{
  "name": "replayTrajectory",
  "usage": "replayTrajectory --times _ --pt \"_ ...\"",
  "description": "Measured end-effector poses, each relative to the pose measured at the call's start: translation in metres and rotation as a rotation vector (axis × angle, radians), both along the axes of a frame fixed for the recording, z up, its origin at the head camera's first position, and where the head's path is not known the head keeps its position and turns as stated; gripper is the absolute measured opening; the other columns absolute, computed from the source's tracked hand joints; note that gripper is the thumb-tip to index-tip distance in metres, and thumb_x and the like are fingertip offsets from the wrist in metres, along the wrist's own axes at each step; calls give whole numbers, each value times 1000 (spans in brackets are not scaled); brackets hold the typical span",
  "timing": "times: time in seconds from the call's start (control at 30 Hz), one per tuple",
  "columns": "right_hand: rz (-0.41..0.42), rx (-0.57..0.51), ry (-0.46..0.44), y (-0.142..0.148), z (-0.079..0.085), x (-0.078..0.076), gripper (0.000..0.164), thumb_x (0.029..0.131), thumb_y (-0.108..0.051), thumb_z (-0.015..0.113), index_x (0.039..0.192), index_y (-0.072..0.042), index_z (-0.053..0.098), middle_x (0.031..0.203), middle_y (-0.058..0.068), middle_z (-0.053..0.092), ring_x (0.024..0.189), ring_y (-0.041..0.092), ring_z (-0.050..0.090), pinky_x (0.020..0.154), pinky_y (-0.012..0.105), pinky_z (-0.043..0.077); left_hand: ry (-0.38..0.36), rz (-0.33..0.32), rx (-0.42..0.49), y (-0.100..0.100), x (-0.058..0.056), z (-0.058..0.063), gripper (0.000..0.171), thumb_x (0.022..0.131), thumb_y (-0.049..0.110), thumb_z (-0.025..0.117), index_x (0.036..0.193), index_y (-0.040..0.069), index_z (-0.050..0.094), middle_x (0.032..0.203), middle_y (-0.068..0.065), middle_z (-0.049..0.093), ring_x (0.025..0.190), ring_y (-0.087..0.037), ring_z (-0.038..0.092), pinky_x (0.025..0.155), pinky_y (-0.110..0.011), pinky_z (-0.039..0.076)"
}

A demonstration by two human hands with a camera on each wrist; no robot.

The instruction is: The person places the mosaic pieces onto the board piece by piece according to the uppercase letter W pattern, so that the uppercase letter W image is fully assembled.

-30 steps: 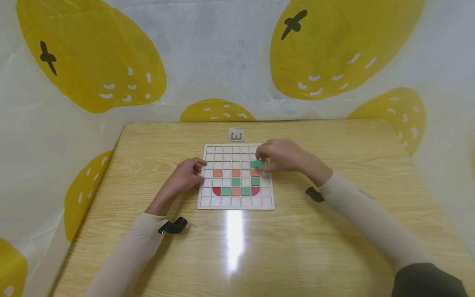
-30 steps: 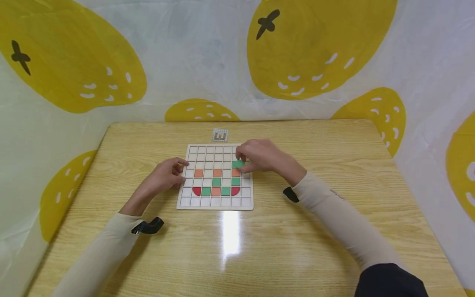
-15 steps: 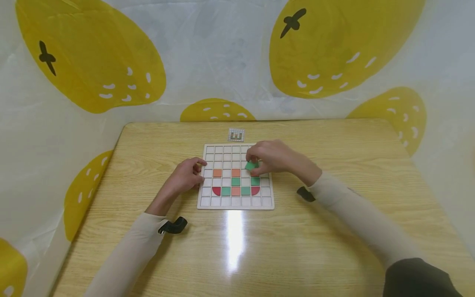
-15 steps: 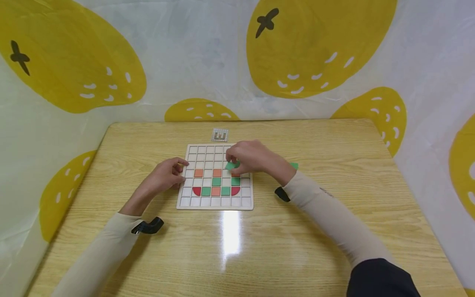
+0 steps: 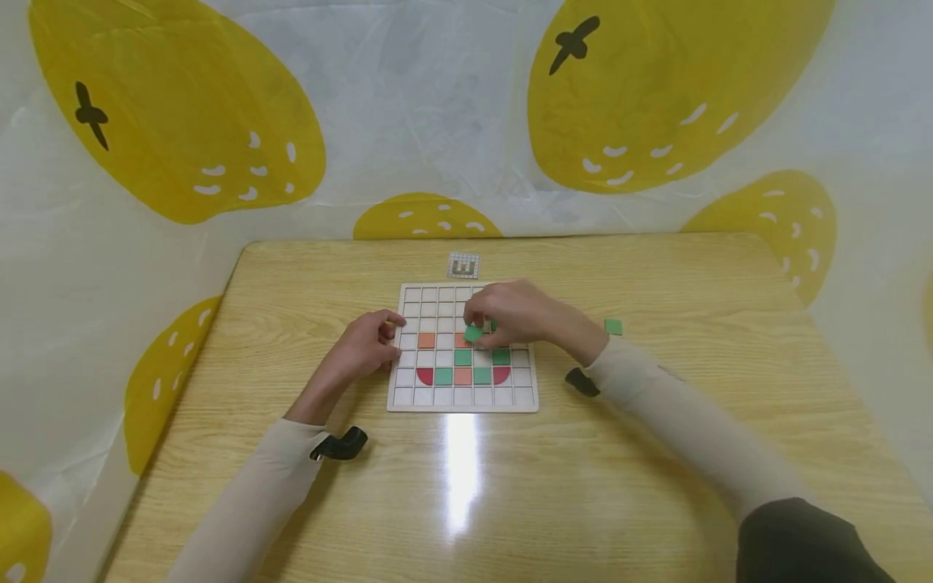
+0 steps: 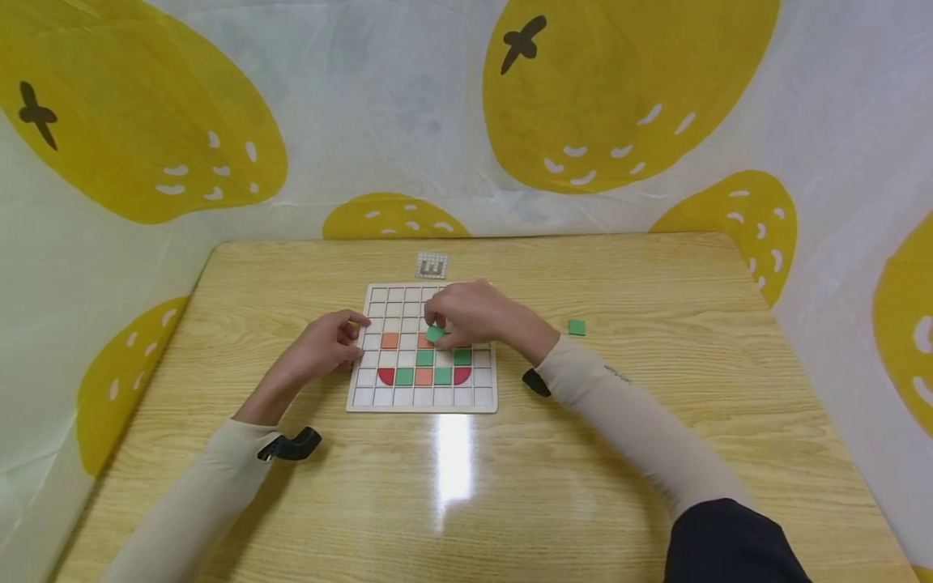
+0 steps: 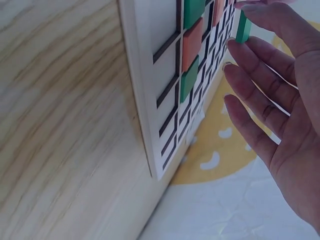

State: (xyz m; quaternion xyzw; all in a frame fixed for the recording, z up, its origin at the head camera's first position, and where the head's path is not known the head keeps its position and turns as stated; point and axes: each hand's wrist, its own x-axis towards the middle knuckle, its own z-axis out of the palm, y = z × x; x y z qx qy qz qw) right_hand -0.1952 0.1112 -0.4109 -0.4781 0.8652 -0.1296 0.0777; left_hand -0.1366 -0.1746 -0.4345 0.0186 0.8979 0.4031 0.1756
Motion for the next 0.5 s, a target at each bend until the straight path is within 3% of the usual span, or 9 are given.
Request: replayTrajectory --times 0.2,0.5 --pt "25 12 -5 -10 -3 0 22 88 -34 74 104 -19 71 94 -7 69 86 10 61 61 29 47 6 -7 -3 0 -1 -1 46 89 -3 70 133 3 59 109 -17 54 91 -27 54 64 -29 55" --pt "53 23 2 -26 -6 2 23 86 -31 76 105 -17 71 92 -5 68 84 11 59 66 28 48 1 -3 10 0 0 1 46 89 -4 69 133 3 59 109 -18 54 90 -27 54 65 -30 55"
